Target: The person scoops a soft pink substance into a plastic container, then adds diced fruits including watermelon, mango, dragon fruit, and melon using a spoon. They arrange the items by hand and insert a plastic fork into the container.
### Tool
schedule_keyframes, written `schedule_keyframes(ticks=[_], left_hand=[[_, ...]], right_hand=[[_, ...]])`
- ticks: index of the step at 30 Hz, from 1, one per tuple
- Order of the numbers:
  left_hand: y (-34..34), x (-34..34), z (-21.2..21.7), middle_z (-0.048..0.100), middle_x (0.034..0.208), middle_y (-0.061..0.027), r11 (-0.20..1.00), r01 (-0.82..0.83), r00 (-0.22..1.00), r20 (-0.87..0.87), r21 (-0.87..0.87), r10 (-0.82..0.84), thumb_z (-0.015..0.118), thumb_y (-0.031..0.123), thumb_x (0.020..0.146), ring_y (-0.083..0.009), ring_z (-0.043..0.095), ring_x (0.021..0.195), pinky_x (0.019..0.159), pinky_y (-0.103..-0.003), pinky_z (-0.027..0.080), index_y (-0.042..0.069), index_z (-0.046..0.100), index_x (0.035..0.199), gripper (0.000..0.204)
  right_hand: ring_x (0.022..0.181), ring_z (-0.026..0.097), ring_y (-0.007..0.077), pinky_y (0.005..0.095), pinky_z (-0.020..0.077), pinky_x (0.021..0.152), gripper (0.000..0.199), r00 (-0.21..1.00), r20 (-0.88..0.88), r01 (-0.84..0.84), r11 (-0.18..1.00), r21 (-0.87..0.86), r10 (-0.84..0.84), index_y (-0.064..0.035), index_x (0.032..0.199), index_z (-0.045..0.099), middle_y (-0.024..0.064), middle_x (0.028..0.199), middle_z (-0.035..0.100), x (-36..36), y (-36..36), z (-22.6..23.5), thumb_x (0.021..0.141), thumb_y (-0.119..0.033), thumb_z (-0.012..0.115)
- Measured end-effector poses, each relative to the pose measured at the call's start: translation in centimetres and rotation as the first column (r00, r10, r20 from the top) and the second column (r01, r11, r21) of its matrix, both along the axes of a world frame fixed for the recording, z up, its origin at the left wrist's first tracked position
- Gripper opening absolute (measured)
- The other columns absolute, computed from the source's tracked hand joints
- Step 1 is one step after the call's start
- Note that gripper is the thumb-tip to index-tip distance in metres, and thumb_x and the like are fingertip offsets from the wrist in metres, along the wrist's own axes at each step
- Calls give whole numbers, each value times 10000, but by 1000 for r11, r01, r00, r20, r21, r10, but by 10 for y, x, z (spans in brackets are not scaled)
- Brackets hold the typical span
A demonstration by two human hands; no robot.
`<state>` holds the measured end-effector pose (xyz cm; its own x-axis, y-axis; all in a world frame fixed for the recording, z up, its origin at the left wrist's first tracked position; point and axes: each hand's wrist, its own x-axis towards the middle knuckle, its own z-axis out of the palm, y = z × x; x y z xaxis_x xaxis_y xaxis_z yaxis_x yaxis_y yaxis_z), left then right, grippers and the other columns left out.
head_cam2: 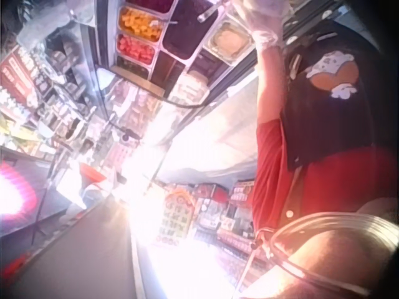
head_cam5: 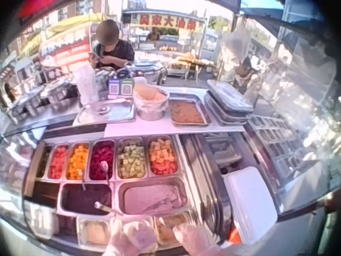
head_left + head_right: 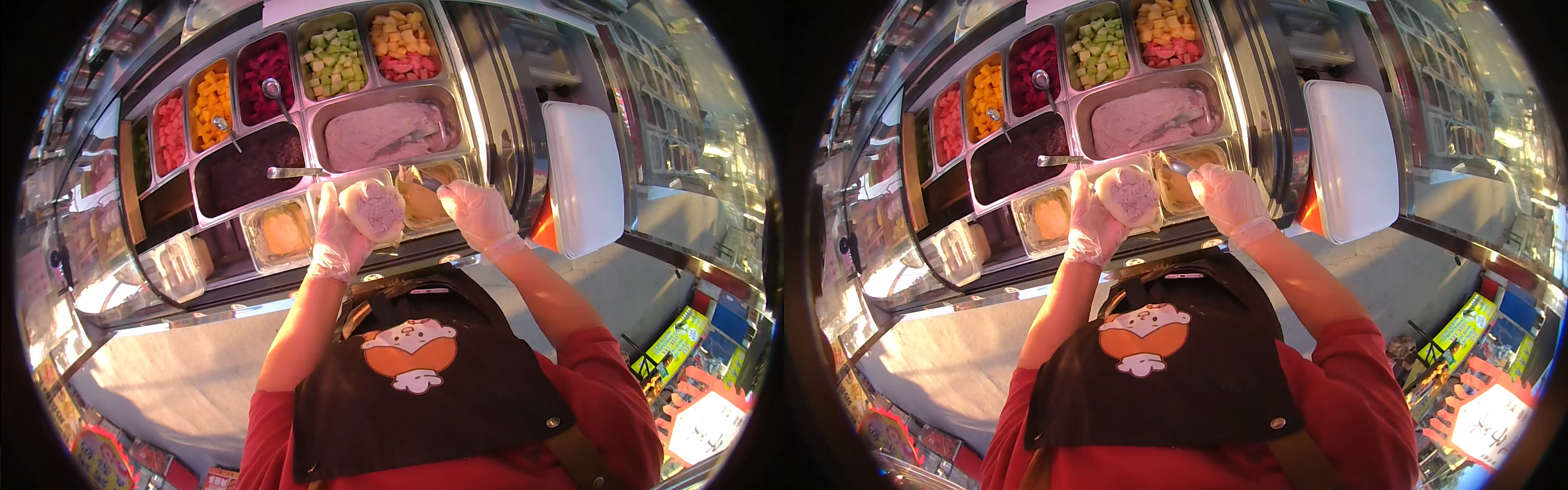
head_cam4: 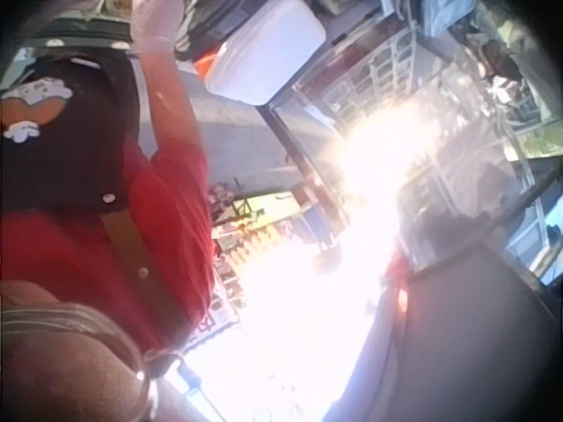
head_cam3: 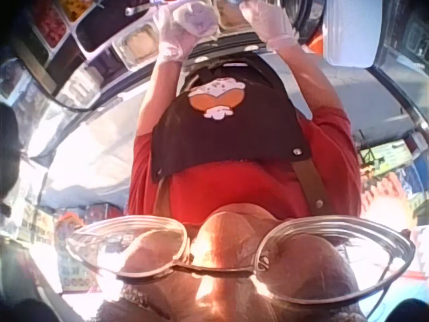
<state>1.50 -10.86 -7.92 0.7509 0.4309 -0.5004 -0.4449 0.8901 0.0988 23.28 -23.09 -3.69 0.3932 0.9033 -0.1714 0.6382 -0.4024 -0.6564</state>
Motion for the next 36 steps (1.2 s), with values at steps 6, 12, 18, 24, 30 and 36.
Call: schedule_keyframes(ticks=[6,12,18,24,30,36], left_hand=[[-6,39,39,602,1318,-203,986,12,996,80,169,-26,519,648,1014,-323,590,1233,1107,-473,480,-35,555,1321,750],[-5,31,34,656,1064,-120,845,102,994,-76,525,-73,605,393,1040,-190,619,926,832,-338,537,-25,610,1179,441],[-1,-3,34,643,1029,-74,867,53,954,-281,496,103,615,209,1023,-167,616,880,776,-301,533,35,620,1152,216],[-4,-35,36,603,948,-29,921,19,844,-499,390,194,607,166,1025,-162,571,795,712,-303,499,67,660,1096,133],[-9,-74,29,574,1388,-134,961,-53,994,-79,273,77,589,500,1035,-306,562,1287,1132,-499,437,22,505,1438,631],[-18,-67,35,536,1483,-177,982,-182,973,-133,55,188,602,583,998,-373,502,1385,1194,-576,365,10,458,1489,768]], right_hand=[[794,649,319,429,527,693,426,816,554,-236,970,60,164,3,1368,593,150,816,567,-53,-14,6,960,-114,634],[771,637,281,361,499,712,481,995,42,-96,984,148,91,-8,1483,536,127,851,621,-50,-24,18,1014,-118,539],[707,625,166,314,499,691,375,976,-161,131,987,-94,-145,-53,1365,655,61,731,634,-4,-18,34,1026,-175,551],[897,695,435,506,548,767,219,891,213,-231,804,-548,401,-42,1002,763,208,933,738,25,9,-90,902,-144,597],[950,740,362,465,591,797,190,837,252,-225,725,-651,486,-63,876,801,173,959,765,-4,70,-82,870,-134,625],[969,761,313,418,598,789,221,724,102,-329,472,-818,682,-109,980,821,122,1016,790,3,119,-61,770,-105,751]])
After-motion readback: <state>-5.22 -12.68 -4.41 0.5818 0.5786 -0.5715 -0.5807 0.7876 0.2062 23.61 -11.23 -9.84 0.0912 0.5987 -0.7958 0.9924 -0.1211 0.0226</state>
